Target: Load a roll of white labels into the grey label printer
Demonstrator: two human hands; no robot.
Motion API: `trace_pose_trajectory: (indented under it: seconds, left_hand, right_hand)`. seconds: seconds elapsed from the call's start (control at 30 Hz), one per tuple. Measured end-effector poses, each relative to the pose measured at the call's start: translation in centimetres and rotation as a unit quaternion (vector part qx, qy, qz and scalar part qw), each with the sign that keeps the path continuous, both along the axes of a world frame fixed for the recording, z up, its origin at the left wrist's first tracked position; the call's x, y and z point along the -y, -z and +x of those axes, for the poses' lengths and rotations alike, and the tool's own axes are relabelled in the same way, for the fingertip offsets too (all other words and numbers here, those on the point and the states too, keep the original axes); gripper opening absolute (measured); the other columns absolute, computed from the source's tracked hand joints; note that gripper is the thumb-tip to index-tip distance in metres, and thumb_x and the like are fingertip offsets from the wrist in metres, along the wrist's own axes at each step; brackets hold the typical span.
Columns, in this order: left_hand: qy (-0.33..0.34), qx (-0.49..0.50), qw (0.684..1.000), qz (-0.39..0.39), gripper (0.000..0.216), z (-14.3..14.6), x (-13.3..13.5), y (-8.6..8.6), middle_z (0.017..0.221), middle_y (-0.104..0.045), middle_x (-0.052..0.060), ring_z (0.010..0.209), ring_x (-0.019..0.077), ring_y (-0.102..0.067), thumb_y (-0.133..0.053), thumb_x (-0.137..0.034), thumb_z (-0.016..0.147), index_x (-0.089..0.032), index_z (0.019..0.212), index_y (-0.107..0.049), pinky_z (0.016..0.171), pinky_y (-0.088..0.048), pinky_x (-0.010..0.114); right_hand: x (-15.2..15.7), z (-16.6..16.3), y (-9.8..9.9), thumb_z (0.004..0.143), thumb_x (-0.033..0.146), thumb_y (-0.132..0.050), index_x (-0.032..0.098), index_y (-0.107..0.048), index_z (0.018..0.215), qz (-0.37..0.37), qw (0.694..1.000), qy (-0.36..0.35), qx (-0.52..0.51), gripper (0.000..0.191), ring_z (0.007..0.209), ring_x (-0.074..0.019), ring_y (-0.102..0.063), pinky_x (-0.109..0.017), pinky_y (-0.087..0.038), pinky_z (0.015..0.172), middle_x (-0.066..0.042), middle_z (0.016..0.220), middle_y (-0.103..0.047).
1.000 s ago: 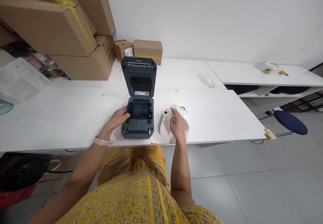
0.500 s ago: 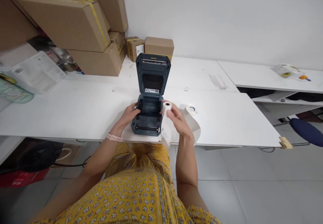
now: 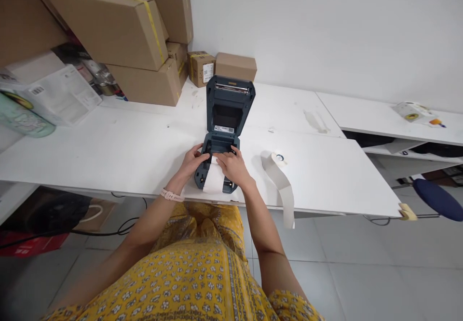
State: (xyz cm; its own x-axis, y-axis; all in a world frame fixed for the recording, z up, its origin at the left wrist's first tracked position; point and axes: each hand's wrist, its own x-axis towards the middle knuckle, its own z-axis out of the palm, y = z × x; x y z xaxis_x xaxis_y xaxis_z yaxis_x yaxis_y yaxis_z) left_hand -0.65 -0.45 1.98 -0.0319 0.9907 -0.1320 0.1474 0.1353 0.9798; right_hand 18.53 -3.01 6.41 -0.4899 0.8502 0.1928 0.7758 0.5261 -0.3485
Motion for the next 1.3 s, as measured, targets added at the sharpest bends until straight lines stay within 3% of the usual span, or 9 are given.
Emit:
trace_pose_trajectory:
  seconds: [0.13,0.2,0.33,0.5,0.63,0.93,1.1,1.2,1.3]
  left_hand:
    - [0.009,0.042,0.999,-0.001,0.087,0.2,0.1,-0.2,0.124,-0.061,0.013,0.099,0.0194,-0.061,-0.073,-0.04,0.071,-0.011,0.148,-0.045,0.082,-0.05,0.029]
    - [0.039,0.06,0.997,0.011,0.083,0.2,0.1,-0.4,0.134,-0.059,0.016,0.108,0.0218,-0.061,-0.072,-0.039,0.072,-0.012,0.146,-0.046,0.089,-0.05,0.032]
    - [0.06,0.037,0.997,0.034,0.073,0.0,0.0,-0.6,0.134,-0.062,0.014,0.11,0.0235,-0.062,-0.069,-0.036,0.074,-0.015,0.142,-0.051,0.093,-0.05,0.035]
    - [0.071,0.035,0.996,0.047,0.07,-0.1,-0.2,-0.3,0.135,-0.064,0.013,0.111,0.0241,-0.064,-0.067,-0.036,0.075,-0.016,0.14,-0.053,0.094,-0.051,0.036]
    - [0.071,0.03,0.996,0.042,0.071,-0.1,0.0,-0.5,0.135,-0.064,0.014,0.113,0.0243,-0.063,-0.068,-0.036,0.076,-0.015,0.142,-0.052,0.096,-0.05,0.037]
    - [0.084,-0.02,0.995,0.052,0.069,-0.3,-0.3,-0.1,0.139,-0.06,0.014,0.118,0.0247,-0.061,-0.064,-0.036,0.083,-0.016,0.147,-0.045,0.098,-0.05,0.038]
    - [0.029,-0.154,0.969,0.193,0.07,0.3,1.6,-1.5,0.155,-0.045,0.015,0.142,0.0284,-0.042,-0.066,-0.029,0.083,-0.02,0.148,-0.04,0.114,-0.04,0.044]
    - [0.084,-0.177,0.947,0.256,0.057,0.5,3.3,-2.5,0.147,-0.052,0.013,0.139,0.0253,-0.047,-0.063,-0.024,0.084,-0.021,0.138,-0.046,0.117,-0.038,0.043]
    - [0.15,-0.19,0.94,0.24,0.055,0.3,3.8,-2.6,0.138,-0.058,0.01,0.133,0.0257,-0.053,-0.065,-0.022,0.081,-0.022,0.133,-0.049,0.115,-0.042,0.044]
  right_hand:
    - [0.5,0.2,0.0,0.101,0.021,-0.036,0.026,-0.059,0.124,-0.003,0.998,-0.006,-0.056,0.033,0.104,-0.0206,-0.071,-0.047,-0.019,0.125,-0.002,0.117,-0.074]
    - [0.7,0.4,-0.1,0.1,0.021,-0.037,0.025,-0.06,0.118,-0.013,0.998,-0.016,-0.067,0.03,0.101,-0.0199,-0.071,-0.046,-0.018,0.126,-0.002,0.11,-0.075]
    - [0.8,0.8,-0.3,0.101,0.024,-0.035,0.027,-0.062,0.108,-0.031,0.996,-0.046,-0.073,0.028,0.118,-0.0195,-0.066,-0.049,-0.013,0.127,-0.002,0.119,-0.073]
    - [0.6,1.3,-0.1,0.103,0.039,-0.043,0.027,-0.062,0.118,-0.043,0.994,-0.089,-0.046,0.028,0.138,-0.0216,-0.054,-0.055,-0.006,0.127,-0.007,0.134,-0.068]
    - [0.3,1.5,-0.2,0.1,0.047,-0.05,0.028,-0.063,0.123,-0.055,0.993,-0.103,-0.025,0.033,0.142,-0.023,-0.05,-0.058,-0.005,0.127,-0.01,0.144,-0.061]
    - [0.1,1.8,-0.3,0.097,0.053,-0.054,0.029,-0.062,0.126,-0.071,0.991,-0.114,-0.03,0.038,0.144,-0.0253,-0.048,-0.06,-0.003,0.127,-0.01,0.148,-0.058]
    - [-0.1,1.8,-0.2,0.096,0.053,-0.057,0.026,-0.06,0.124,-0.071,0.989,-0.122,-0.036,0.04,0.141,-0.0256,-0.051,-0.057,-0.002,0.128,-0.011,0.144,-0.061]
    - [-0.1,1.8,-0.3,0.096,0.053,-0.057,0.025,-0.057,0.125,-0.076,0.989,-0.123,-0.043,0.04,0.138,-0.0261,-0.055,-0.057,-0.002,0.128,-0.009,0.139,-0.065]
    - [-0.1,1.8,-0.3,0.096,0.053,-0.055,0.027,-0.048,0.135,-0.082,0.987,-0.123,-0.056,0.047,0.134,-0.0257,-0.058,-0.057,-0.002,0.128,-0.007,0.136,-0.066]
